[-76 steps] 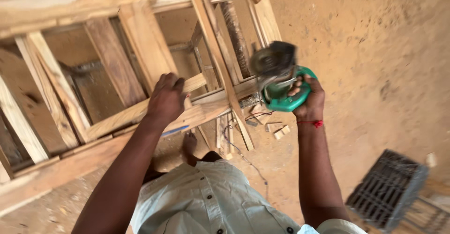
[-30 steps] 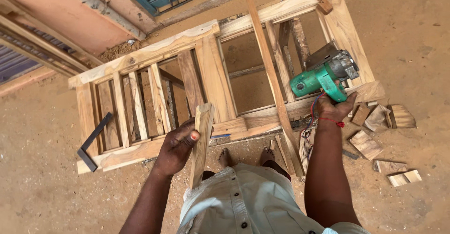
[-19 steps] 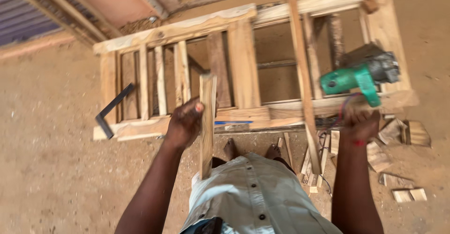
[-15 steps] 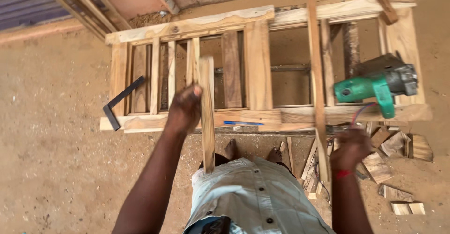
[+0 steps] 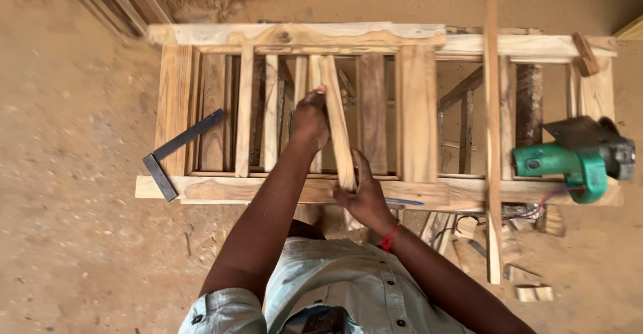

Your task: The person marks a wooden frame with a pencil and square, then uses a circular saw to cut a piece of wood. They repeatedly measure, mark, and cut wood pieces, fitting them into the frame structure.

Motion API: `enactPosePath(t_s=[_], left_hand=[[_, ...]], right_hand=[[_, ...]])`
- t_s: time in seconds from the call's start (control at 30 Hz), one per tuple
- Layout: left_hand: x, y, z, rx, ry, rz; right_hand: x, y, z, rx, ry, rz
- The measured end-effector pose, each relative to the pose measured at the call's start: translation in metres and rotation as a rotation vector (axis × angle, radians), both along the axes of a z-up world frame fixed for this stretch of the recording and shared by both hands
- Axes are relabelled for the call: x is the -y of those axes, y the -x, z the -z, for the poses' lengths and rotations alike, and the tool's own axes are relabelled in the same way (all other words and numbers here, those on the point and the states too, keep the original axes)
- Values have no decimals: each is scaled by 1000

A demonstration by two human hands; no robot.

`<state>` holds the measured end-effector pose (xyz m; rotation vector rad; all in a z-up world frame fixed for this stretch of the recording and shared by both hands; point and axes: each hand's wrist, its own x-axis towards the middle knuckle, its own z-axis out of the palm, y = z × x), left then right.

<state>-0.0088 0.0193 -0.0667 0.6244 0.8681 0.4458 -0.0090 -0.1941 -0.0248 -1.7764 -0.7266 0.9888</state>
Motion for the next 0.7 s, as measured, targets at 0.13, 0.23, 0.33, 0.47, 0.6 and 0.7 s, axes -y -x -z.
enactPosePath(t_s=[0.13,0.23,0.33,0.47,0.6,0.7], left_hand=[[-43,35,49,-205,-98,204],[-57,85,67,-313,-452,454],[-61,119,70,-292,-293,487],[-65,153,70,-443,-467,636],[-62,168,79,-361,-703,643],[-60,177,83,-358,-641,781]], right_hand=[[-63,15,29,64,148,85],[-104,16,58,213,167,45],[-133,23,82,254,187,58],[-154,32,105,261,223,87],[-160,36,127,257,187,82],[-162,38,141,274,111,79]])
